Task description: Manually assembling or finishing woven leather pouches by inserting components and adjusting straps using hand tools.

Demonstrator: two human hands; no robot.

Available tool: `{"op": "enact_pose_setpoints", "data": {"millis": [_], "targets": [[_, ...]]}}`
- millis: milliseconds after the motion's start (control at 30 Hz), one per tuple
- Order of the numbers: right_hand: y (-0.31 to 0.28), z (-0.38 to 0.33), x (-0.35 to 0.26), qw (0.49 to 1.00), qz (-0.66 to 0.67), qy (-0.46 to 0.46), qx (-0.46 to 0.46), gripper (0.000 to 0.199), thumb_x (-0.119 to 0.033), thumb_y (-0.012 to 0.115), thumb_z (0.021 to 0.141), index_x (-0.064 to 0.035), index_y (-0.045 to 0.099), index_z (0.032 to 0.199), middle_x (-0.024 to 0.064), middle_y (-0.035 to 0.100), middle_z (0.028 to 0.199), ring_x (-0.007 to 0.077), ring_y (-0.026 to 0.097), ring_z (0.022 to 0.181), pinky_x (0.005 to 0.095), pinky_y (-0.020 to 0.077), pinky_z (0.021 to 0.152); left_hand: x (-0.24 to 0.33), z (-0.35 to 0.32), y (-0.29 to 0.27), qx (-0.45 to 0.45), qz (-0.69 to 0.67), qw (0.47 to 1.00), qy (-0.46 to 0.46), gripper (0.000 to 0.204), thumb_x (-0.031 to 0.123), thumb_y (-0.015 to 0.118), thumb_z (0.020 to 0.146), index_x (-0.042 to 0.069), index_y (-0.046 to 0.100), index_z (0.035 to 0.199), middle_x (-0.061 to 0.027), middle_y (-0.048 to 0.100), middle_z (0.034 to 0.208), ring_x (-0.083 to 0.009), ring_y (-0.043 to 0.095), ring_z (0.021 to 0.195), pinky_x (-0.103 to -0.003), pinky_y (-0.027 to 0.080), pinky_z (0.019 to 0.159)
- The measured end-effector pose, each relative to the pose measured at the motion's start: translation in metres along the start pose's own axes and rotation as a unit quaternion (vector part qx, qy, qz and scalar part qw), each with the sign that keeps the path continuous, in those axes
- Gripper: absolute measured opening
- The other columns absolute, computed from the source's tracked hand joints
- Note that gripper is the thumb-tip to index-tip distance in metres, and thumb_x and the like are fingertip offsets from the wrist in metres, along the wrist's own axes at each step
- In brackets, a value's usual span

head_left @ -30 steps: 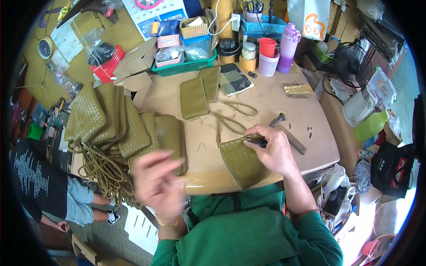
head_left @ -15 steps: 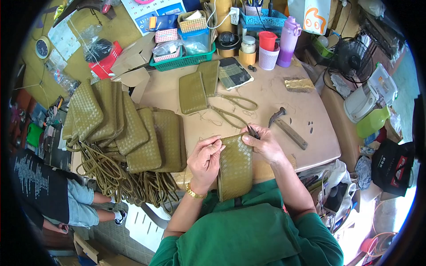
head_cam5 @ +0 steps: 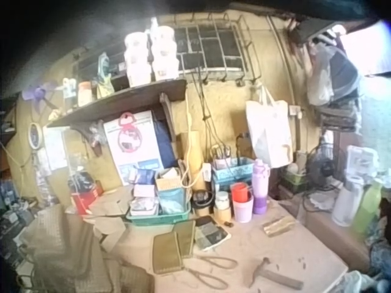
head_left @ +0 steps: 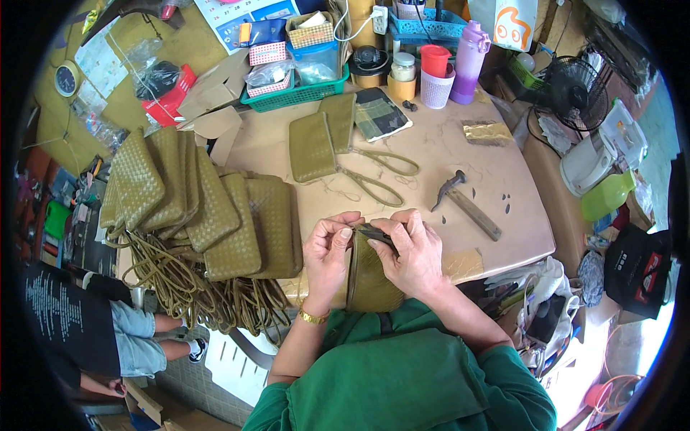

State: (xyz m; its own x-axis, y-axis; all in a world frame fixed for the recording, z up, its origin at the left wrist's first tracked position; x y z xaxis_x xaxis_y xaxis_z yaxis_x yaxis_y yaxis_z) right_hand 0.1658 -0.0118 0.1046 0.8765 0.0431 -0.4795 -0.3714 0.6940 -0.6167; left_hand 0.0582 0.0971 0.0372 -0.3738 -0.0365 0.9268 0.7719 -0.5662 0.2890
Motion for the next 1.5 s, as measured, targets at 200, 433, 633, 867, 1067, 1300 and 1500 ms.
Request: {"op": "enact_pose_setpoints", "data": {"millis": [200,433,633,867,1067,1300,1500], "targets": [[0.004,0.002,0.01,0.995,0.083,0.014,-0.046,0.032,-0.012,0.077,0.073,-0.0081,0.062,0.101,0.0091,0.056,0.094,0.0296,0.062,0.077,0.0394,0.0526,0.066,0.001,-0.006,0.001,0.007,-0.06,0.998,-0.002,0.012,0.01,0.061,0.094,0.001,0.055,0.098,-0.0149,0.062,0.115,-0.0187,0.062,0.106,-0.028,0.051,0.085],[0.012,-0.006,0.027,0.982,0.156,0.086,-0.064,0.033,-0.001,0.076,0.074,-0.0015,0.059,0.102,0.0123,0.058,0.095,0.0262,0.065,0.086,0.0326,0.0612,0.073,0.041,-0.009,0.012,-0.045,0.274,0.934,0.225,0.018,-0.002,0.07,0.084,-0.003,0.062,0.1,-0.0159,0.058,0.118,-0.0212,0.064,0.102,-0.029,0.055,0.079],[0.007,-0.004,0.017,0.991,0.122,0.04,-0.03,0.029,-0.011,0.077,0.074,-0.0086,0.062,0.099,0.0094,0.058,0.094,0.0304,0.063,0.078,0.0407,0.0523,0.069,0.027,-0.01,-0.002,0.031,0.153,0.981,0.119,0.008,0.005,0.066,0.09,-0.001,0.061,0.092,-0.0143,0.056,0.119,-0.0171,0.064,0.096,-0.029,0.051,0.083],[0.01,-0.001,0.011,0.992,0.115,0.008,-0.043,0.028,-0.012,0.076,0.074,-0.009,0.063,0.098,0.0094,0.058,0.095,0.0311,0.062,0.077,0.0413,0.052,0.068,0.028,-0.013,0.006,0.018,0.134,0.984,0.112,0.013,0.01,0.064,0.092,0.0,0.058,0.087,-0.0146,0.053,0.123,-0.0211,0.064,0.101,-0.032,0.05,0.087],[0.009,-0.005,0.021,0.988,0.153,0.013,0.018,0.025,-0.005,0.074,0.075,-0.0064,0.062,0.097,0.0117,0.059,0.088,0.0297,0.061,0.075,0.0364,0.0515,0.069,0.038,-0.025,0.013,0.015,0.192,0.966,0.174,0.012,0.009,0.059,0.094,-0.001,0.055,0.09,-0.0141,0.051,0.118,-0.0249,0.065,0.102,-0.033,0.053,0.085],[0.038,-0.013,0.069,0.859,0.452,0.24,-0.009,0.017,-0.003,0.061,0.092,0.0,0.054,0.107,-0.001,0.054,0.086,0.0055,0.051,0.079,0.0242,0.0443,0.07,0.029,-0.022,0.004,0.034,0.021,0.995,0.088,0.015,0.005,0.062,0.09,-0.003,0.055,0.101,-0.0118,0.046,0.124,-0.0224,0.064,0.102,-0.03,0.056,0.082],[0.023,-0.01,0.051,0.917,0.365,0.161,-0.01,0.021,-0.005,0.067,0.087,-0.0014,0.056,0.105,0.0056,0.054,0.093,0.0129,0.056,0.082,0.0254,0.0469,0.073,0.045,-0.021,0.01,-0.006,0.308,0.927,0.213,0.014,-0.001,0.07,0.082,-0.002,0.067,0.095,-0.0131,0.051,0.119,-0.0182,0.065,0.093,-0.026,0.058,0.077]]}}
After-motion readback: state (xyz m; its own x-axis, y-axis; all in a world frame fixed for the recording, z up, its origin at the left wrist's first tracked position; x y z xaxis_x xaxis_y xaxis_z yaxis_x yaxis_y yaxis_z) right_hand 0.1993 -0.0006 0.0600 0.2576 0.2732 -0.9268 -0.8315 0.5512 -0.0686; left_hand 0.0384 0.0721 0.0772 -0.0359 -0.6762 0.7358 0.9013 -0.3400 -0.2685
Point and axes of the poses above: each hand's wrist, its own z-axis towards the middle knuckle, its own y-axis out of the palm, x = y × z, the point moved 9 cm from there along z, towards the middle knuckle
